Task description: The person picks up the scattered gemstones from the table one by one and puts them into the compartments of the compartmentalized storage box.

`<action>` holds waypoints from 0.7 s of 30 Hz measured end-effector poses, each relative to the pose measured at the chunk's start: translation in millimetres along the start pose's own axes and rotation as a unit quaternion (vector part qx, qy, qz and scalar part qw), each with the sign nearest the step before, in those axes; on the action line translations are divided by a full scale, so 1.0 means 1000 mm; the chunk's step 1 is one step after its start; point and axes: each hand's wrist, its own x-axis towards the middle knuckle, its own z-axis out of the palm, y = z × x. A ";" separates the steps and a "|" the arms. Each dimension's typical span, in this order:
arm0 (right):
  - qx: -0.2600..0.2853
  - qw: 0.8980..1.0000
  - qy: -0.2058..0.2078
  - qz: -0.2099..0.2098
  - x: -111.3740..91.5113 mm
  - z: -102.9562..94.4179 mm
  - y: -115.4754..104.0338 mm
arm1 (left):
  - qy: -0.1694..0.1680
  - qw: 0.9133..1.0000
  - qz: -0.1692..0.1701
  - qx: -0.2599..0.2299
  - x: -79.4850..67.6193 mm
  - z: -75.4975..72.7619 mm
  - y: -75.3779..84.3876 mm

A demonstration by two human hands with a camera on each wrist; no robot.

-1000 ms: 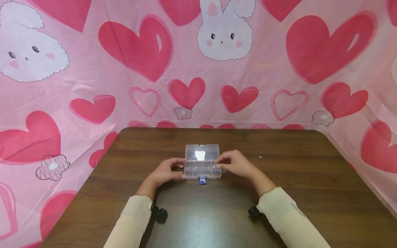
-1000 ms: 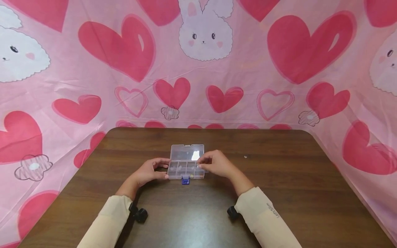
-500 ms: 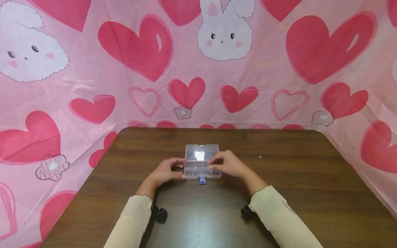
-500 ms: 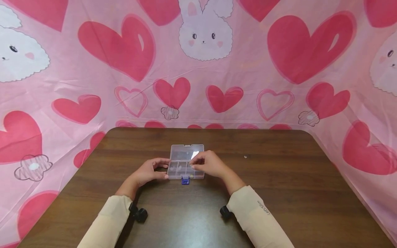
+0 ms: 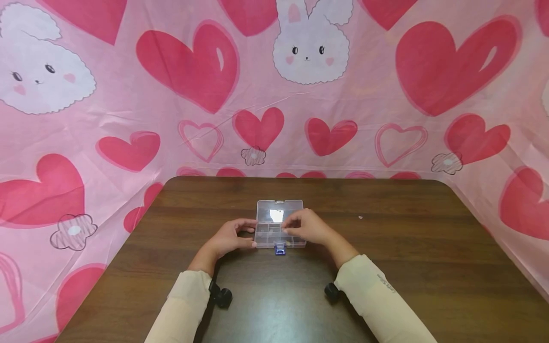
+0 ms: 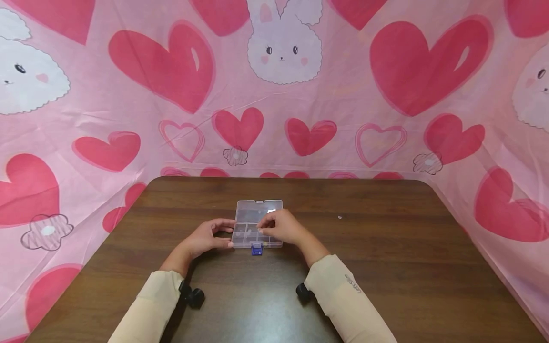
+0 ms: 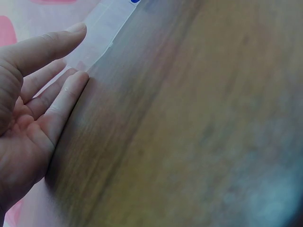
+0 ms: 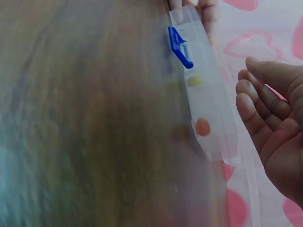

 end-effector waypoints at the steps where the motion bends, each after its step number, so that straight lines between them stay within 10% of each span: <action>1: -0.003 1.000 -0.003 0.001 0.001 0.002 0.000 | 0.000 1.000 -0.001 0.000 0.000 0.000 0.000; 21: -0.031 0.999 -0.038 -0.021 0.014 0.016 -0.003 | -0.009 1.000 0.017 0.005 0.003 0.000 -0.002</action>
